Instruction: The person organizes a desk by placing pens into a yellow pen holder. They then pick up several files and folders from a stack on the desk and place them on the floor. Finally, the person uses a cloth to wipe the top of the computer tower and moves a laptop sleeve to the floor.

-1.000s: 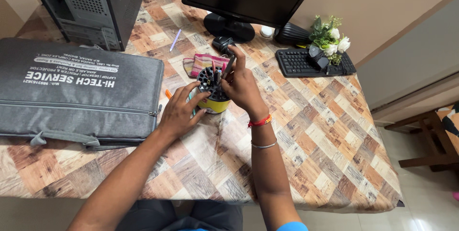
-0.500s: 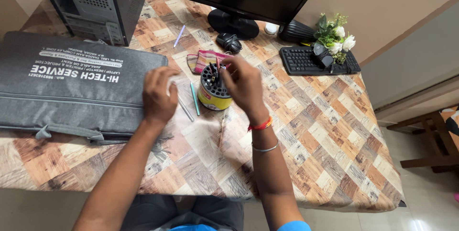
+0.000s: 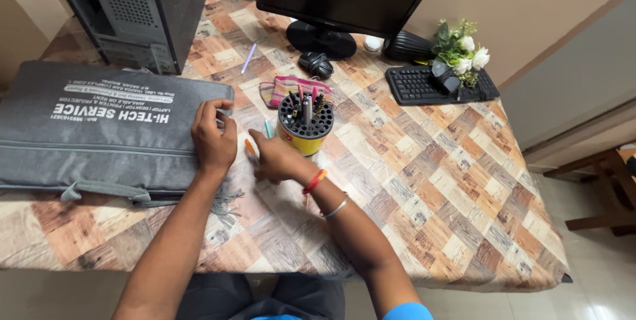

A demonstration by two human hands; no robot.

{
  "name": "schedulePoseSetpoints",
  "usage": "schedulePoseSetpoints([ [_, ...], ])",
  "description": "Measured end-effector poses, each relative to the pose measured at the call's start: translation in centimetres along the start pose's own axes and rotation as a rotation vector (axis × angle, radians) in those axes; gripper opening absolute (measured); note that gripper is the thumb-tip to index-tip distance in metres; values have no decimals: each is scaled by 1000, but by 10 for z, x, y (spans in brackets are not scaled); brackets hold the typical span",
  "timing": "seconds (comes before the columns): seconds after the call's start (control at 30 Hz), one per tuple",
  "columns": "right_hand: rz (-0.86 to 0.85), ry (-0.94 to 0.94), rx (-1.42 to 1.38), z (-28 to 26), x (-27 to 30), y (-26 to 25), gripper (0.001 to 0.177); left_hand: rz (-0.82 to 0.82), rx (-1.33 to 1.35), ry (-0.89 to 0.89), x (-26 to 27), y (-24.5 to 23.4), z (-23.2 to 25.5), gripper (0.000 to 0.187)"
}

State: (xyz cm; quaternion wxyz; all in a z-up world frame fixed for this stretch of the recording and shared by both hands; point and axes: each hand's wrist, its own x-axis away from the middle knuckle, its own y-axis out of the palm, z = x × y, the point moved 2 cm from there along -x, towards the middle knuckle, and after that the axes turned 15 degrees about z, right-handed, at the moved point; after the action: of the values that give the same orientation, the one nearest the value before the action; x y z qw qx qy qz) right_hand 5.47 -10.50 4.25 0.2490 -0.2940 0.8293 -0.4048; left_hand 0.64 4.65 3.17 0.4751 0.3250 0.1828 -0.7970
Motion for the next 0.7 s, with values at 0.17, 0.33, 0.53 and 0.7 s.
schedulePoseSetpoints([
  [0.17, 178, -110, -304, -17, 23, -95, 91, -109, -28, 116, 9, 2, 17, 24],
  [0.33, 757, -31, -151, 8, 30, -135, 76, -463, -88, 231, 26, 13, 33, 31],
  [0.53, 888, -163, 130, 27, 20, -124, 73, -642, -55, 316, 40, 20, 34, 48],
  [0.7, 849, -150, 186, 28, 17, -120, 71, -672, -107, 251, 38, 21, 31, 49],
])
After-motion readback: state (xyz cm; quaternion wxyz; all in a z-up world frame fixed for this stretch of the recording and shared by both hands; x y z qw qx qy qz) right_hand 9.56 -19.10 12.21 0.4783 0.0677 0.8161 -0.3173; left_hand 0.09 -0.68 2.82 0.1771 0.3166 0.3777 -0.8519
